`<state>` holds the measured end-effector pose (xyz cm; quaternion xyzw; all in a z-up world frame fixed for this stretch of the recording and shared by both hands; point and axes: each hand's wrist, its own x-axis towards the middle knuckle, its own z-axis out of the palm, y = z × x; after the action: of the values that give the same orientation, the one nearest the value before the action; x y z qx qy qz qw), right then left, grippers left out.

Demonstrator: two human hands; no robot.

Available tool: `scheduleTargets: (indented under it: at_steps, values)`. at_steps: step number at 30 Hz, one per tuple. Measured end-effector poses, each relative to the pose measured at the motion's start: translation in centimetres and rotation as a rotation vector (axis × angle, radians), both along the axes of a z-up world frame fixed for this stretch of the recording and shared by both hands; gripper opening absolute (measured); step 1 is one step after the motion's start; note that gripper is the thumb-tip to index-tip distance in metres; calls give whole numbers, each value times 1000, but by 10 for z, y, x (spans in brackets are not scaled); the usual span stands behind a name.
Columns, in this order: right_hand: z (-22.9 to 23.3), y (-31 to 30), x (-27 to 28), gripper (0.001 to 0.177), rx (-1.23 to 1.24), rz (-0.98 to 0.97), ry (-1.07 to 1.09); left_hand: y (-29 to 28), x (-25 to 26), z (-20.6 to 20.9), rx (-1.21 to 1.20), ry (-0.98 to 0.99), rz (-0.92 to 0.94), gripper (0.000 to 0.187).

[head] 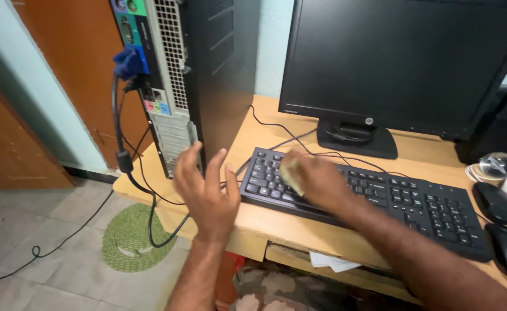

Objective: The person cleans a computer monitor, the back of a computer tower, and a keyboard using a yellow cloth. They wipe the screen, the rear ports of the tower, and the keys of the keyboard in a systematic manner.

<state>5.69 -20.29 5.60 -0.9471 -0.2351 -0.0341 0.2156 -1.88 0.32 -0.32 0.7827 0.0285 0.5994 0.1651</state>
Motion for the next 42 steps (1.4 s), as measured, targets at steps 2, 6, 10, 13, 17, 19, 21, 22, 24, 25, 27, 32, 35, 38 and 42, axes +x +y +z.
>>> scheduleTargets:
  at_steps: [2,6,10,13,17,19,21,22,24,25,27,32,35,38,42]
  values:
    - [-18,-7,-15,34,-109,252,-156,-1,0,7,171,-69,11,27]
    - [-19,-47,-2,41,-180,390,-298,-15,-2,15,242,69,-347,20]
    - [-34,-62,-13,38,-219,333,-271,-22,62,23,-22,403,-561,23]
    - [-24,-72,-6,22,-254,302,-364,-15,106,15,-361,513,-638,35]
    - [8,-76,26,18,112,45,-110,-8,126,-6,-477,482,-698,45]
    - [12,-62,40,19,442,-5,92,-6,125,-12,-522,442,-720,49]
    - [2,-36,47,19,500,172,-47,-6,127,-10,-597,411,-751,52]
    - [-1,-31,48,20,524,259,-116,-7,127,-8,-604,425,-728,54]
    - [-7,-35,43,22,99,381,-337,-6,125,-4,-623,452,-680,57]
    - [-10,-36,39,23,-119,439,-442,-7,124,-2,-645,471,-655,57]
    - [-12,-51,25,32,-211,396,-388,-9,121,3,-701,498,-593,57]
    - [-11,-79,15,46,-314,380,-417,-10,113,10,-529,600,-433,65]
    - [-19,-62,27,52,-293,445,-398,-12,112,10,-546,585,-455,67]
    - [-23,-26,42,58,-227,531,-270,-11,111,9,-584,543,-486,68]
    - [-20,15,50,58,-169,644,-258,-10,111,8,-642,535,-536,71]
